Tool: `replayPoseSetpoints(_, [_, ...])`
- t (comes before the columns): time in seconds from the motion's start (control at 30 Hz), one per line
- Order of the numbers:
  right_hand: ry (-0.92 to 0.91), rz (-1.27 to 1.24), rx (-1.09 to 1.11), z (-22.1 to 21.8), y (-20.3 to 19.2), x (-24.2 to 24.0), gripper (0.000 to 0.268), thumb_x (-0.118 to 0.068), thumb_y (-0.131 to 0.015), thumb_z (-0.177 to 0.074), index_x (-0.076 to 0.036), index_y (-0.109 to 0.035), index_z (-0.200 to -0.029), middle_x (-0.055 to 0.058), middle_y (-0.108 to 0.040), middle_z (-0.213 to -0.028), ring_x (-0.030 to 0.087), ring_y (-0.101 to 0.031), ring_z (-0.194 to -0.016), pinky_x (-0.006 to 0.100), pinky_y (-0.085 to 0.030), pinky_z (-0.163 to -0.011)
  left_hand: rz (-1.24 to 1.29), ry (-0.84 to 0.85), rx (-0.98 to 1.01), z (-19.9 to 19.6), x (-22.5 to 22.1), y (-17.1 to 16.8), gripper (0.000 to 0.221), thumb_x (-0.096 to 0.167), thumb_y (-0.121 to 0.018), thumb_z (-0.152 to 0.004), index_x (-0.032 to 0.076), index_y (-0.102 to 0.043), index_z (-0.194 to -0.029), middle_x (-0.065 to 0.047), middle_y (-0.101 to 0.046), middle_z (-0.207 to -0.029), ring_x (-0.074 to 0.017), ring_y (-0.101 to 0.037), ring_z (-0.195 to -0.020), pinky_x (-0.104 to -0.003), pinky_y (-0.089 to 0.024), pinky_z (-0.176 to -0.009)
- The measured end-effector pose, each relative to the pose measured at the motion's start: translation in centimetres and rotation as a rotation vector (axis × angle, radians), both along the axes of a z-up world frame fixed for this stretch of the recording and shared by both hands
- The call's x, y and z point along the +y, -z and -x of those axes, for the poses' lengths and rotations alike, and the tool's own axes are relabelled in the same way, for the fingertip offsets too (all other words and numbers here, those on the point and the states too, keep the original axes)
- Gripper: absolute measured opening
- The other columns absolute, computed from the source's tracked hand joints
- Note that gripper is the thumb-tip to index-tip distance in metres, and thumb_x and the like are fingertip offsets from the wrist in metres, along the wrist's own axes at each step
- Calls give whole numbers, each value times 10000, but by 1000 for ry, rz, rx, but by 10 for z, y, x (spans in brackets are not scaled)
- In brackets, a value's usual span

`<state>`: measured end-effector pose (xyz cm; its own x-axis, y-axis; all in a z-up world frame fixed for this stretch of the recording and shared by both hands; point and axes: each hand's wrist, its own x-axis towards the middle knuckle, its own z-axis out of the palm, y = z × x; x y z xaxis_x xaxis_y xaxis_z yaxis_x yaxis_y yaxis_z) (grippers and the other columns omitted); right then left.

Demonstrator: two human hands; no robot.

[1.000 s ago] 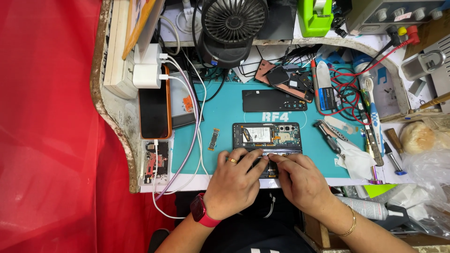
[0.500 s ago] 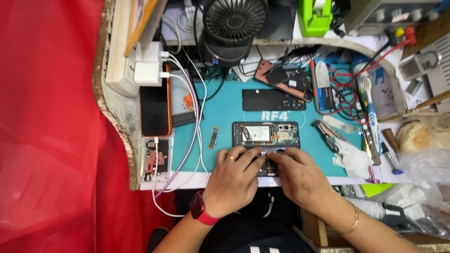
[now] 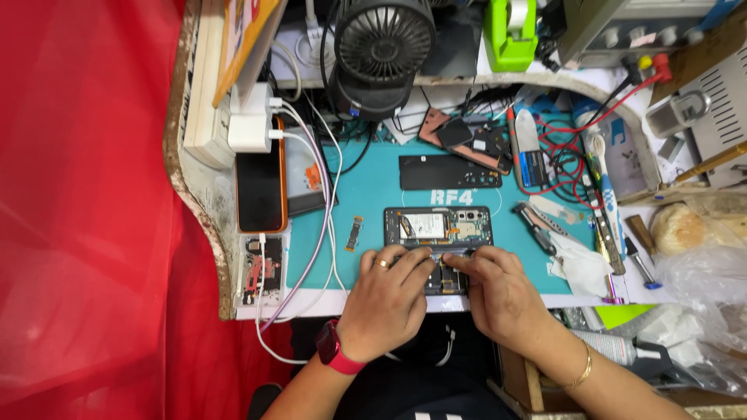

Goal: Disassembling a smartphone by removing internal screws and disconnecting ribbon cables from the motherboard.

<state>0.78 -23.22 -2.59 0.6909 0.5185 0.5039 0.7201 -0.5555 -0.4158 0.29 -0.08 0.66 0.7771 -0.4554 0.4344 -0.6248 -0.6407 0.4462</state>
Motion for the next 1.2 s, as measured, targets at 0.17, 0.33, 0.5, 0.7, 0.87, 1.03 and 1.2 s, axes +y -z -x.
replayPoseSetpoints(0.17, [-17, 4, -12, 2, 0, -2, 500, 133, -464, -913, -2, -337, -1377, 104, -676, -1366, 378, -580, -1145, 526, -486, -986, 55, -17, 54, 2, 0, -1, 372, 55, -553, -861, 22, -644, -1221, -132, -642, -1325, -354, -554, -1153, -491, -417, -904])
replayPoseSetpoints(0.33, [38, -206, 86, -6, -11, -2, 293, 17, -445, -1014, -11, -405, -1303, 98, -712, -1255, 327, -585, -1122, 447, -479, -1042, 218, -204, 32, 3, -1, 8, 337, -16, -500, -866, 11, -610, -1183, -125, -654, -1225, -334, -580, -1114, -474, -412, -940])
replayPoseSetpoints(0.5, [121, -185, 121, -22, -33, -1, 180, -21, -505, -1009, -3, -557, -1180, 69, -736, -1148, 285, -618, -1058, 387, -516, -969, 338, -303, 7, 5, 5, 5, 269, -7, -454, -930, -14, -608, -1150, -131, -655, -1148, -323, -607, -1088, -450, -447, -960])
replayPoseSetpoints(0.7, [99, 41, 144, -61, -42, 25, 168, -117, -681, -933, -118, -725, -1096, 47, -779, -950, 324, -696, -992, 458, -550, -871, 212, -505, -15, -9, 34, 13, 219, -34, -477, -974, -14, -632, -1128, -149, -625, -1034, -364, -641, -980, -423, -521, -833])
replayPoseSetpoints(0.87, [85, 90, 156, -76, -63, 48, 210, -66, -682, -926, -106, -747, -1121, 72, -773, -977, 326, -691, -1060, 450, -519, -905, -116, -696, 62, -25, 17, 11, 200, 34, -604, -927, -10, -658, -1115, -144, -603, -977, -338, -675, -905, -422, -575, -721])
replayPoseSetpoints(1.03, [127, 25, 137, -69, -65, 17, 206, -67, -679, -933, -110, -742, -1124, 80, -767, -1014, 333, -690, -1077, 459, -516, -944, -274, -701, 63, -41, 15, 6, 236, 24, -640, -865, 35, -650, -1100, -114, -596, -984, -294, -701, -832, -378, -596, -667])
replayPoseSetpoints(1.2, [197, -51, 156, -52, -65, -18, 171, -89, -683, -950, -120, -750, -1105, 62, -773, -1014, 332, -705, -1064, 455, -538, -935, -330, -650, 115, -49, 24, -1, 182, -26, -673, -817, 30, -623, -982, -118, -595, -951, -287, -718, -735, -371, -612, -643])
